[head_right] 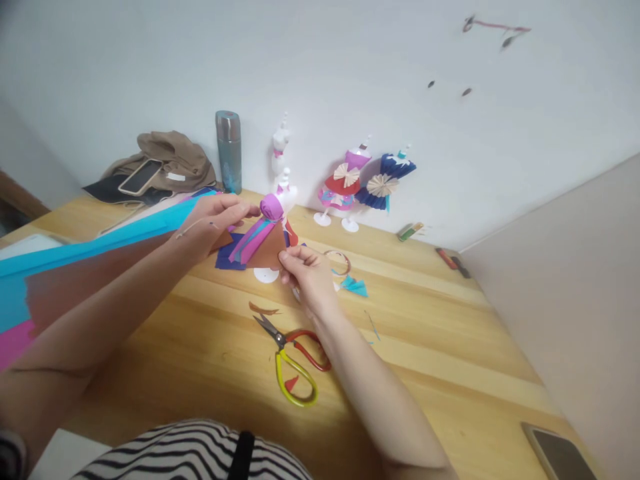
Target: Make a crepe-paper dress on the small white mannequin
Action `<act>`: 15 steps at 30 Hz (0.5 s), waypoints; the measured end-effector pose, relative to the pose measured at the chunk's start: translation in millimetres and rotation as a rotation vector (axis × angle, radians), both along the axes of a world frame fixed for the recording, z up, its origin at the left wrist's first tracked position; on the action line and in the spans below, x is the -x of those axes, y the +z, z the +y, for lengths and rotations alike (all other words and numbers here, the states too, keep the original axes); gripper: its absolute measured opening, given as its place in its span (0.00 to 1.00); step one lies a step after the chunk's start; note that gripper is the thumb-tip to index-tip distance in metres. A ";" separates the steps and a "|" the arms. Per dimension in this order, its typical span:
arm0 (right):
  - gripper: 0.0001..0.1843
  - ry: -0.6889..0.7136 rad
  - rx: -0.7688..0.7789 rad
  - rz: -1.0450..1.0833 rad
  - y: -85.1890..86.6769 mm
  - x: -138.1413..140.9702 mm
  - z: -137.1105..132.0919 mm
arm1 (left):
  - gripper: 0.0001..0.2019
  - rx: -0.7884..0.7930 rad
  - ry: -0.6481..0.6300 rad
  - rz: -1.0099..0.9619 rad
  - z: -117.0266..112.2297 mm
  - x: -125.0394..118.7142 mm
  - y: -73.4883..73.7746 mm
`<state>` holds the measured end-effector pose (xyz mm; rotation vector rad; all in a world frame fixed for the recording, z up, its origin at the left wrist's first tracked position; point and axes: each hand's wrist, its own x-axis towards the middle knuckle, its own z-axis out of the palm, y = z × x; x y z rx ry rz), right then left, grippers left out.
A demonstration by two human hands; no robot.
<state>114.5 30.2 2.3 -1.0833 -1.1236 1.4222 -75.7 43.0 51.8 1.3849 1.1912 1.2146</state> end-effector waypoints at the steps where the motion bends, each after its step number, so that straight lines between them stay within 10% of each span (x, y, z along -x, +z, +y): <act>1: 0.19 -0.002 0.004 0.006 0.1 -0.1 -0.1 | 0.19 -0.014 -0.030 0.006 0.9 0.0 -0.2; 15: 0.19 -0.005 -0.004 0.009 0.3 2.8 -1.0 | 0.23 -0.042 -0.184 0.091 9.6 -1.3 -0.8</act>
